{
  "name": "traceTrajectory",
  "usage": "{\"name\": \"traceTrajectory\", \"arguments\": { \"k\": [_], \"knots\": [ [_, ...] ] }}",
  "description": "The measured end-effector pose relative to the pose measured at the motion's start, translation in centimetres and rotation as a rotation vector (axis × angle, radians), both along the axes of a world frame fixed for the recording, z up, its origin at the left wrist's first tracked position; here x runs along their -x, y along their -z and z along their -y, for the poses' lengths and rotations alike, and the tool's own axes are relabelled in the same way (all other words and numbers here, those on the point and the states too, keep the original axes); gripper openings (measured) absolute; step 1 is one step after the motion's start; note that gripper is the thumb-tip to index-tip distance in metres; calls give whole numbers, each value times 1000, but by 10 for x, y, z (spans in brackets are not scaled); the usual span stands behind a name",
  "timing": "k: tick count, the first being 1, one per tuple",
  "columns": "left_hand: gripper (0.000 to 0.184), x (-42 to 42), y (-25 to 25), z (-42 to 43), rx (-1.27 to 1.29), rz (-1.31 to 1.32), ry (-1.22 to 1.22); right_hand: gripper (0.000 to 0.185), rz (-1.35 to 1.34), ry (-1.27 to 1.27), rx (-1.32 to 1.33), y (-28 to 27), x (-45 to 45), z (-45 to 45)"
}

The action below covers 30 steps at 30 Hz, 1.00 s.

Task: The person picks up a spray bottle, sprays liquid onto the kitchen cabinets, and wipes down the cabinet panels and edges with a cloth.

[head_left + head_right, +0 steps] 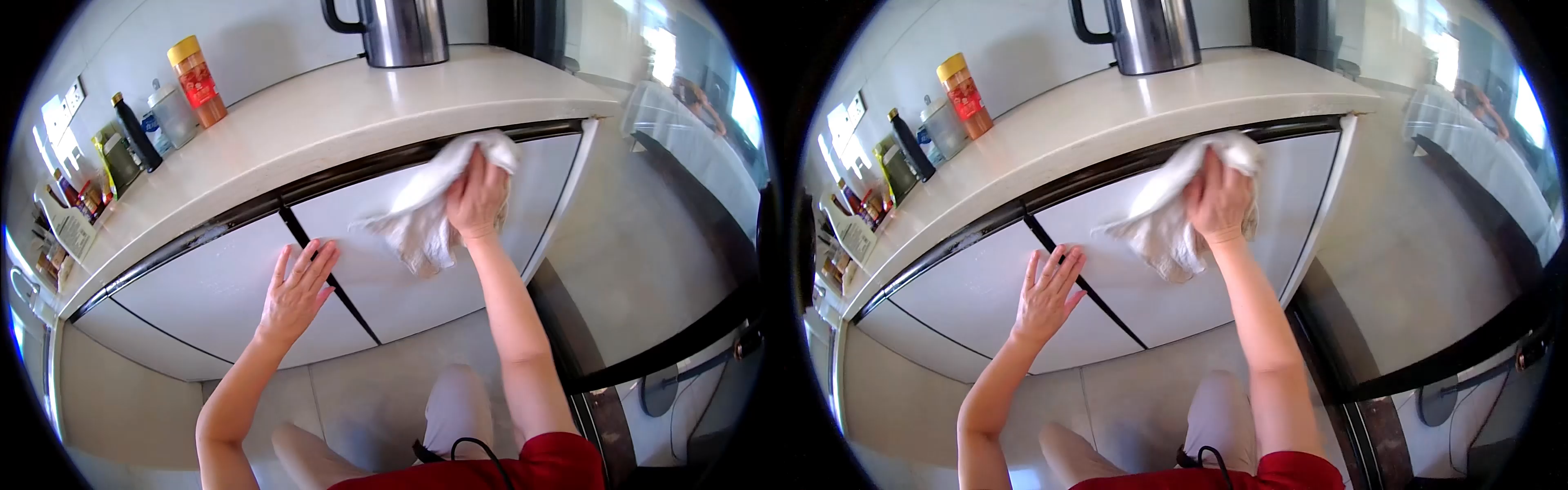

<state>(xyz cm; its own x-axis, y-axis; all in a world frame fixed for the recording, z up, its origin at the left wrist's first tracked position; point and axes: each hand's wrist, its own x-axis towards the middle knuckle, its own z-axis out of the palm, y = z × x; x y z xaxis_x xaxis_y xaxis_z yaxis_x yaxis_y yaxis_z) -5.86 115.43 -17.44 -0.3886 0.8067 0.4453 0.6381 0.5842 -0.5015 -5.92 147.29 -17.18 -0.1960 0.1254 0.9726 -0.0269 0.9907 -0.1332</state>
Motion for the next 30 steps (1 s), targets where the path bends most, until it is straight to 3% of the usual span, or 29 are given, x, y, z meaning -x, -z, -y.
{"name": "traceTrajectory", "arguments": {
  "k": [1, 3, 5, 7, 8, 13, 15, 17, 19, 21, 22, 24, 25, 27, 28, 29, 30],
  "knots": [
    [70, -2, -1, -2, -9, -8, 19, 62, -192, 49, 161, 3, 2, -13],
    [68, -6, -5, -1, 8, -2, 5, 68, -254, 89, 253, 5, 2, -20],
    [66, -9, -17, 1, 9, -3, 47, 65, -559, -265, 403, 13, 15, -52],
    [64, -12, -29, 5, -130, 81, 137, 68, -876, -607, 678, -60, -23, -41],
    [64, -14, -38, 5, -116, 10, 142, 68, -879, -611, 672, -71, -25, -37],
    [69, -2, -38, -3, -180, -6, 94, 59, -320, -144, 629, -104, -17, -3],
    [71, -2, -31, -4, -193, 0, 63, 56, -273, -220, 490, -86, 4, 46],
    [69, 0, -27, -5, -186, -19, 66, 52, -215, 33, 35, -86, 5, 92],
    [63, 3, -25, -5, -192, -1, 53, 46, -152, -64, -141, -83, 15, 105],
    [56, 11, -18, -4, -216, -12, 70, 43, -26, -328, -150, -102, -6, 110],
    [57, 10, -17, -5, -234, 22, 44, 35, -38, -314, -258, -109, -9, 96],
    [65, 6, -20, -8, -207, -43, 47, 25, 189, -322, -194, -123, -26, 44],
    [71, 2, -24, -10, -196, -35, 18, 17, -25, -277, 24, -120, -28, 7],
    [72, -1, -25, -11, -184, -48, 6, 22, 260, 157, 153, -126, -46, -88],
    [72, -2, -25, -12, -184, -50, 3, 25, 18, 171, 78, -112, -44, -151],
    [72, -4, -26, -12, -185, -55, -1, 34, 163, -45, 188, -119, -57, -196],
    [73, -6, -29, -13, -187, -60, -4, 39, 258, 12, 300, -131, -68, -216]
  ]
}}
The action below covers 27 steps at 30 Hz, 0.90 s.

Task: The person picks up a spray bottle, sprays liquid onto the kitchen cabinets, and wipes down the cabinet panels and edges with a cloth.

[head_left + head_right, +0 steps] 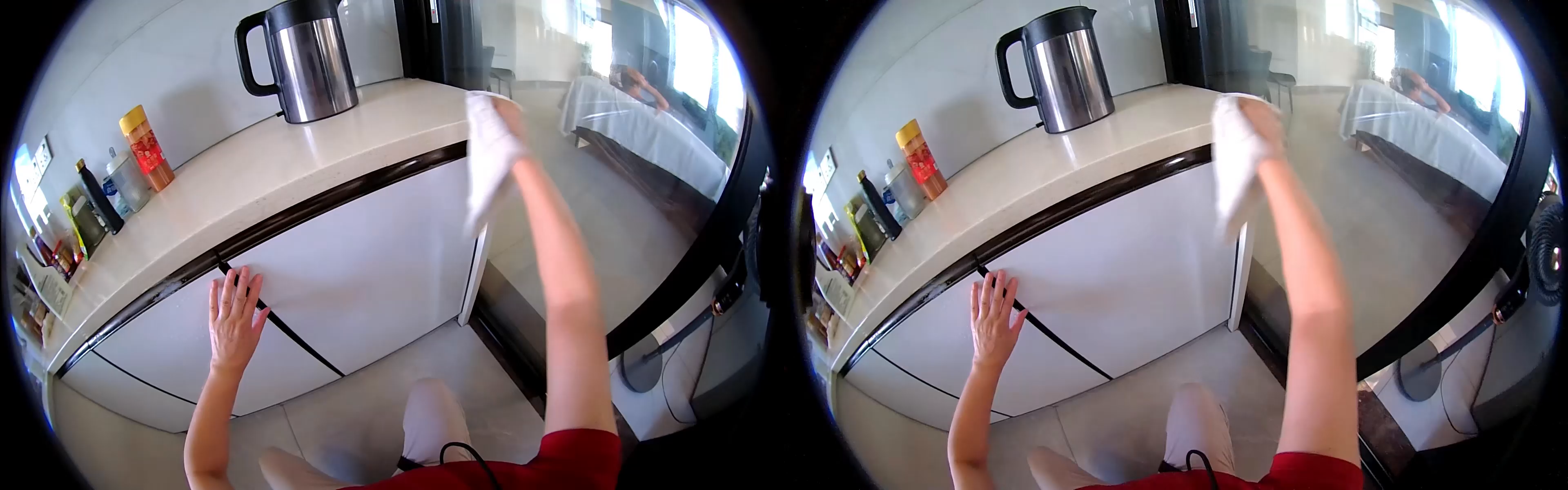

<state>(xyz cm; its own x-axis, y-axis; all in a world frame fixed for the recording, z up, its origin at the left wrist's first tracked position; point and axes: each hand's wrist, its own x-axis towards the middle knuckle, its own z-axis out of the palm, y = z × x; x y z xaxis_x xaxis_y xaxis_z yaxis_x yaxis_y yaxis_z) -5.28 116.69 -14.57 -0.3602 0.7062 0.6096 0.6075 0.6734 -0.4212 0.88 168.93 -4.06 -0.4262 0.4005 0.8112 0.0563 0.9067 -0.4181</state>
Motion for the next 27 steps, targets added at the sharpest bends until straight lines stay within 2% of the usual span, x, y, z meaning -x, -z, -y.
{"name": "traceTrajectory", "arguments": {
  "k": [3, 6, 7, 8, 10, 11, 12, 14, 17, 19, 21, 22, 23, 25, 27],
  "knots": [
    [71, -8, -8, -1, -6, 64, 1, 47, 254, 100, 269, -33, -18, 5],
    [72, -10, -7, -1, -16, 58, 2, 44, 236, -8, 127, -26, -3, 44],
    [73, -10, -7, -3, -12, 63, -5, 36, 122, -41, 2, -37, -26, 113],
    [74, -9, -4, -3, -12, 62, -15, 33, 112, -101, -214, -24, -1, 123],
    [74, -11, -1, -5, -16, 54, -17, 29, 20, -199, -288, -18, 12, 195],
    [74, -10, -1, -7, -30, 36, -22, 24, -73, -236, -356, -10, 23, 226],
    [73, -8, 2, -7, -39, 31, -23, 21, -318, -218, -526, 12, 60, 247],
    [72, 2, 7, -3, -39, 33, -24, 22, -437, -324, -443, 16, 54, 296],
    [68, 5, 12, -2, -14, 13, -34, 26, -610, -303, -720, 17, 70, 268],
    [70, 7, 14, -3, -9, -5, -32, 26, -475, -208, -856, 12, 60, 218],
    [70, 8, 15, -4, -8, -13, -38, 22, -354, -190, -811, 14, 50, 152],
    [70, 8, 16, -5, -8, -23, -43, 17, -390, -155, -750, 16, 45, 117],
    [70, 9, 18, -6, -3, -18, -47, 16, -398, -19, -743, 18, 38, 81],
    [70, 10, 19, -6, -21, -12, -48, 17, -376, 68, -631, 28, 30, 10],
    [69, 12, 22, -8, -18, -9, -65, 18, -380, 124, -504, 33, 23, 6]
  ]
}}
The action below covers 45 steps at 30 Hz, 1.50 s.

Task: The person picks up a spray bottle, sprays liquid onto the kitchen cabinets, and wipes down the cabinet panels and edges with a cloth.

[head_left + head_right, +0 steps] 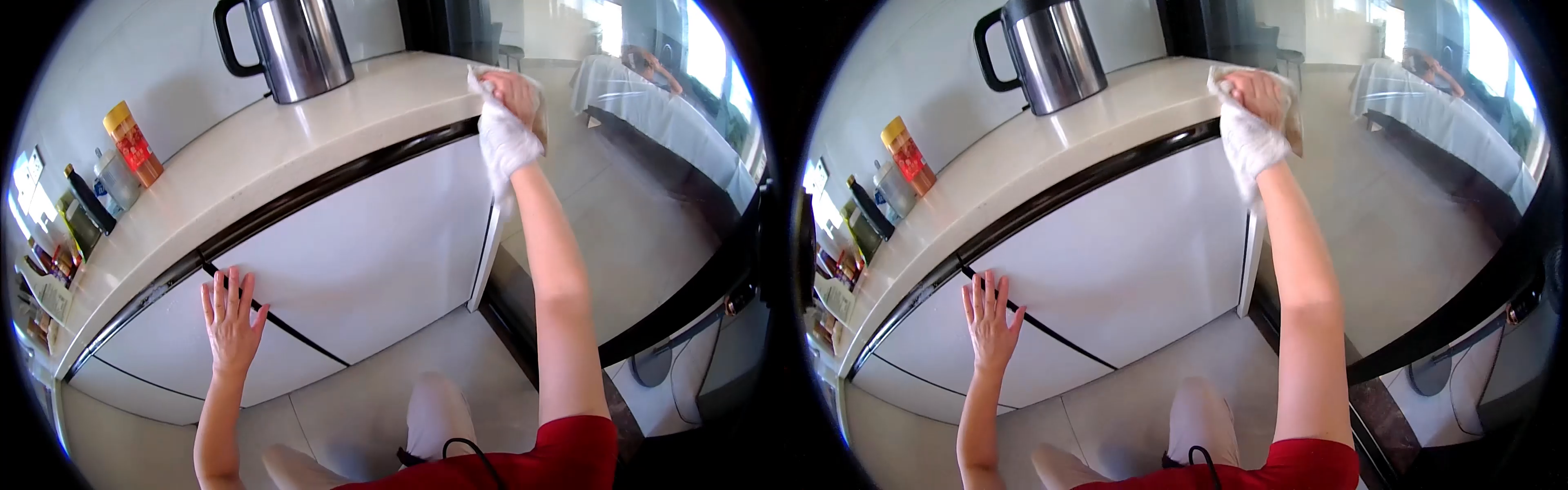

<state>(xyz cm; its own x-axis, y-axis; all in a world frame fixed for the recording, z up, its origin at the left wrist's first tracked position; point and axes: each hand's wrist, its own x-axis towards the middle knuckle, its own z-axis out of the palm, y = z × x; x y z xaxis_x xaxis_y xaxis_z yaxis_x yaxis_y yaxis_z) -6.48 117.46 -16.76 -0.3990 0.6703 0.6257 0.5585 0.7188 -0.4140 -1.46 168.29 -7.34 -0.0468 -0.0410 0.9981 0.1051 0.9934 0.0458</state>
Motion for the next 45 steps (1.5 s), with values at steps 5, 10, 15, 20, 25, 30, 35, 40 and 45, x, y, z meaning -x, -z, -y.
{"name": "traceTrajectory", "arguments": {
  "k": [5, 10, 15, 20, 25, 30, 35, 40, 45],
  "knots": [
    [69, 2, 2, 1, -14, 14, 16, 28, -305, 257, 144, 53, 28, 54],
    [71, 0, 0, 0, -38, 9, 34, 51, -37, 143, 592, 248, 95, 85],
    [70, -11, -7, -4, -27, 24, 39, 52, 23, -164, 724, 301, 93, 243],
    [71, -7, -12, -1, 0, -16, 74, 42, 170, -133, 391, 194, 58, 284],
    [69, 2, -13, 0, 23, -35, 60, 54, 92, 54, 319, 106, 61, 180],
    [62, 16, 1, 3, 54, -119, 20, 51, 1, -50, 646, 244, 74, 76],
    [65, 22, 9, -1, 72, -134, 45, 34, 1696, 1815, -461, 305, 10, 126],
    [65, 17, 8, -3, 74, -105, 36, 36, 2103, 954, 270, 282, 6, 190],
    [65, 16, 7, -2, 77, -72, 24, 50, 226, -325, 1321, 276, 55, 147]
  ]
}}
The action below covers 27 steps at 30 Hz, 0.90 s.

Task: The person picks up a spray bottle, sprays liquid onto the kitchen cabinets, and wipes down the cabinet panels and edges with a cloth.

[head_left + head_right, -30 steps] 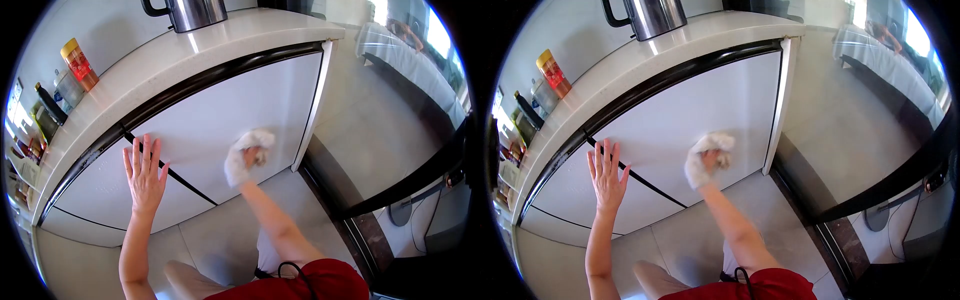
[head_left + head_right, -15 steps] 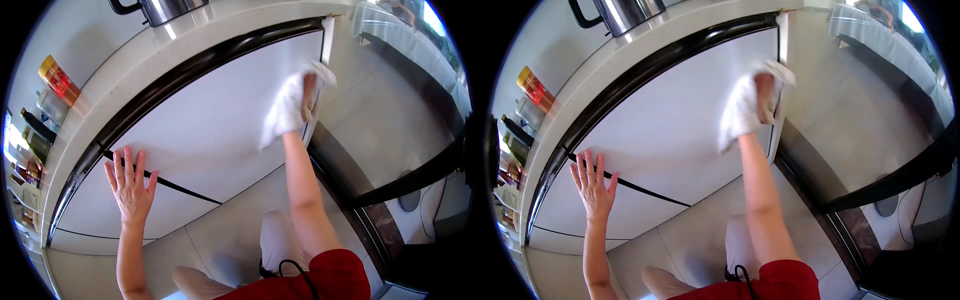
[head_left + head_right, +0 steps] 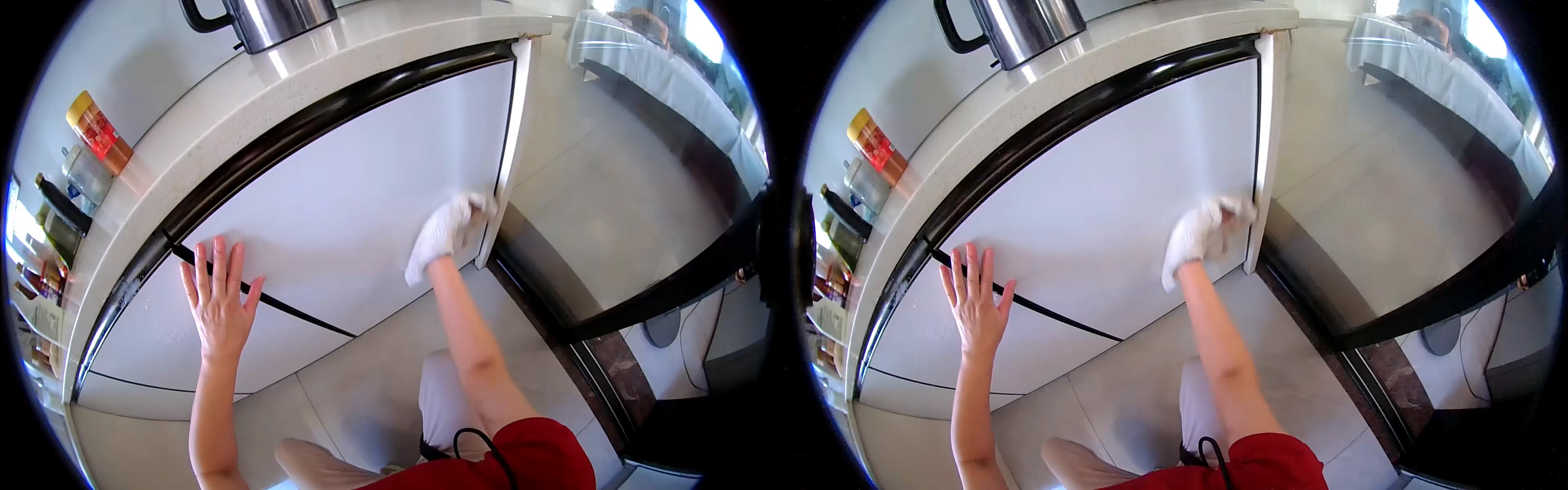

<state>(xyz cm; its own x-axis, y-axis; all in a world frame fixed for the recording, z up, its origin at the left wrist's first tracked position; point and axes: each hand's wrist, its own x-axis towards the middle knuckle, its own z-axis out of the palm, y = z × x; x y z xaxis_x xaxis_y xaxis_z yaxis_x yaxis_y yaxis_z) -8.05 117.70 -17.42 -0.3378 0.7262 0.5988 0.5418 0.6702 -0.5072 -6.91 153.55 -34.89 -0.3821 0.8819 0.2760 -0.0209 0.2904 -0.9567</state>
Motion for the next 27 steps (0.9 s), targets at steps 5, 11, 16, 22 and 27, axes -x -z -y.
{"name": "traceTrajectory", "arguments": {
  "k": [5, 11, 16, 22, 27],
  "knots": [
    [67, 6, 6, -2, 11, -34, 21, 70, -723, 59, -46, -114, 5, -58],
    [69, 9, 9, -3, 35, -66, 17, 43, 1868, 1142, -1451, -35, 9, -36],
    [68, 2, 6, -5, 31, -41, 4, 29, 1739, 661, -1693, 29, 0, 18],
    [70, -4, 0, -5, 42, 0, 18, 52, -48, 235, -677, -122, -47, -25],
    [71, -10, -6, -8, 18, 54, 3, 57, -95, 258, -748, -27, -22, -22]
  ]
}}
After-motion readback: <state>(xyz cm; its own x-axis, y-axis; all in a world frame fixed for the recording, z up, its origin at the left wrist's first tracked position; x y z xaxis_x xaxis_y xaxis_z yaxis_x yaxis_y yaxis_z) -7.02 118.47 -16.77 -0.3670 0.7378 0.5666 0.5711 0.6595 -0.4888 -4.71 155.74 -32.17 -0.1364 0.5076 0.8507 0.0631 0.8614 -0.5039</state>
